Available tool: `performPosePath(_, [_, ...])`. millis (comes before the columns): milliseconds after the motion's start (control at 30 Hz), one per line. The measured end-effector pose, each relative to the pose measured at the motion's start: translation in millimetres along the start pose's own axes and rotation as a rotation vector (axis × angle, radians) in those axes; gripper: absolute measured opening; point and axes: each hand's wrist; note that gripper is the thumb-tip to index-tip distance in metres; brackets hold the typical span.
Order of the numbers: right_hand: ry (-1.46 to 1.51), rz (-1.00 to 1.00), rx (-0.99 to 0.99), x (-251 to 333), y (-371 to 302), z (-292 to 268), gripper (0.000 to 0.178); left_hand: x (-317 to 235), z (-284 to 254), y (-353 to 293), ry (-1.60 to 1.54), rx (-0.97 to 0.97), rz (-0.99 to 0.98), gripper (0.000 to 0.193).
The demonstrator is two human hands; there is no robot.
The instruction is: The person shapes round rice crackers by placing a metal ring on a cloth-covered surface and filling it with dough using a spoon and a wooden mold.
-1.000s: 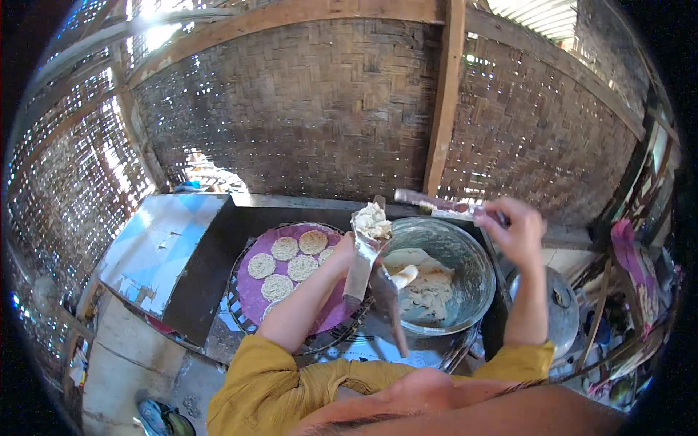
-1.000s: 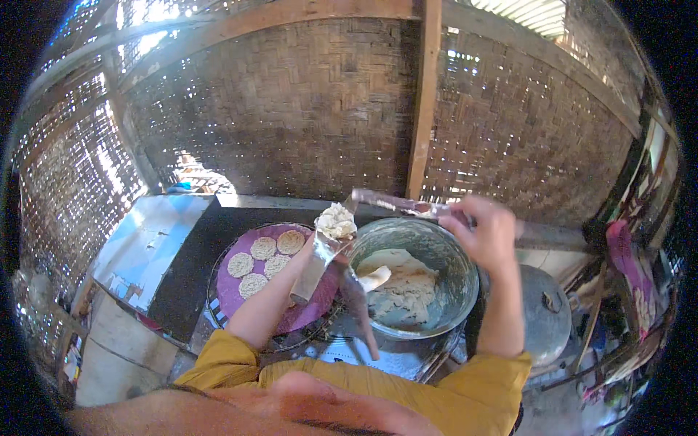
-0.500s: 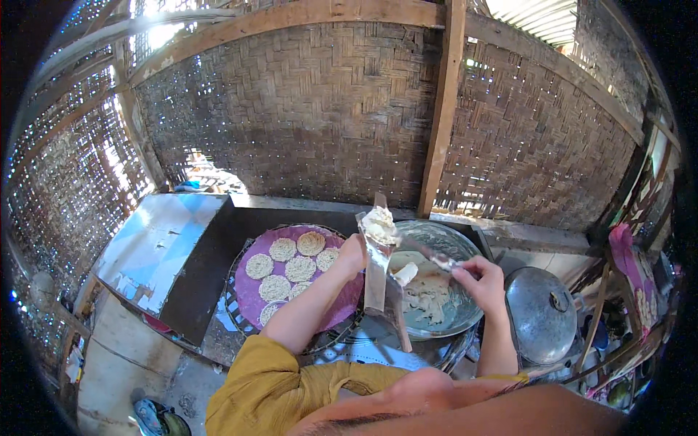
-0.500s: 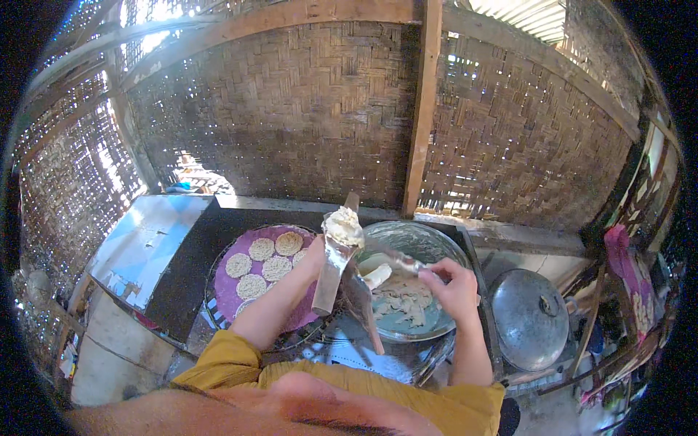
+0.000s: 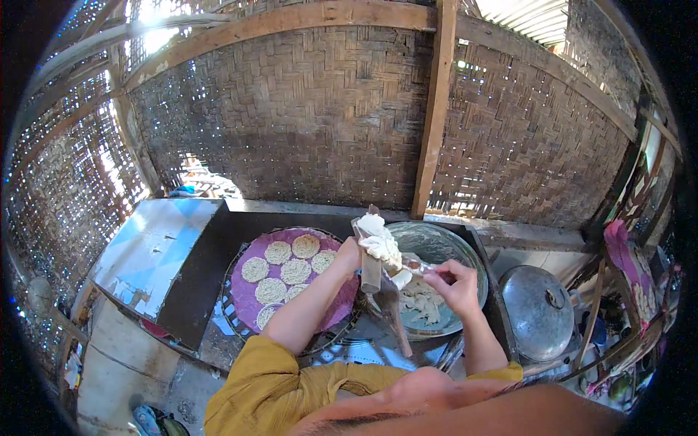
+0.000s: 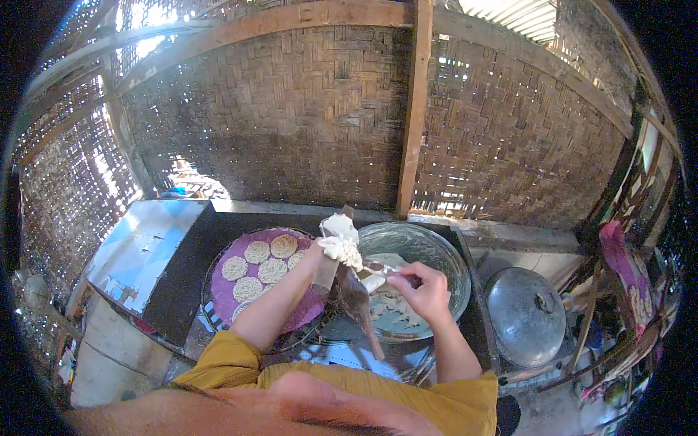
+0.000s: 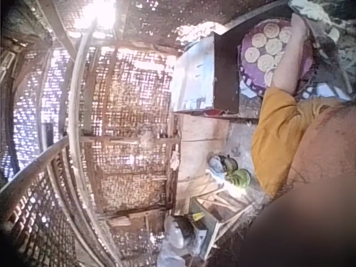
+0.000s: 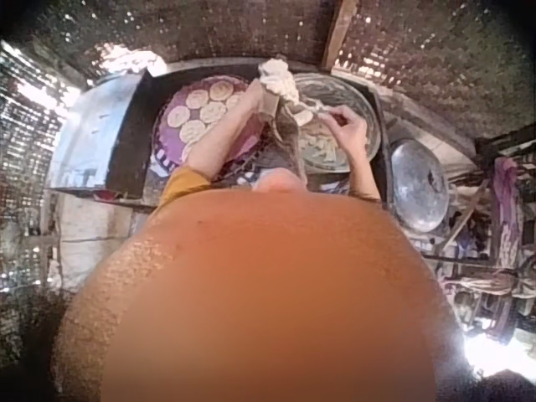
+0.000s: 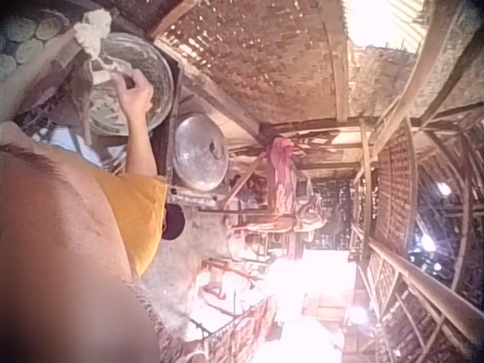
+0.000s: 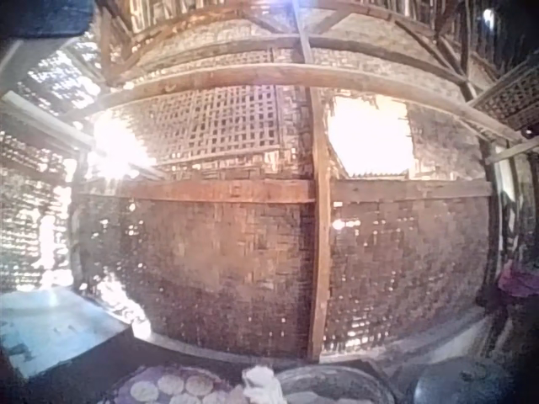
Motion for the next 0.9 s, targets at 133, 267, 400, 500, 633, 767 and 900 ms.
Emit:
performPosePath(133, [-0.045,0.029,-0.075,17.6,26.5,33.4,0.022,88.2,-77.8,34.8,0.243,0.090,0.524,0.038])
performPosePath(267, [-0.249,-0.162,-0.241,-4.1,19.8,27.4,0.021,-49.8,20.2,-40.9,0.930,0.113,0.353,0.046])
performPosePath(400, [-0.154,-0.195,-0.136,13.1,-2.4,30.7,0.021,-6.4,-19.2,-22.1,0.571,0.072,0.203,0.044])
performPosePath(500, [-0.025,-0.043,0.051,13.0,-3.8,16.2,0.021,7.6,-36.5,-14.6,0.226,0.128,0.126,0.043])
performPosePath(633, [-0.128,0.032,-0.055,-13.3,14.3,15.6,0.020,-1.8,-21.0,-10.0,0.413,0.218,0.184,0.040])
performPosePath(767, [-0.238,-0.015,-0.103,-21.1,9.3,23.6,0.021,-21.6,-10.3,-18.4,0.706,0.221,0.222,0.039])
performPosePath(900, [-0.085,0.047,0.057,-20.5,-10.6,12.7,0.024,-32.5,-22.8,-25.3,0.685,0.231,0.190,0.038])
Point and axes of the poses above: each hand's wrist, its own y-axis towards the middle knuckle, its own z-axis out of the palm, x = y × z, and after that the axes turned 8 degrees about -y, right-handed
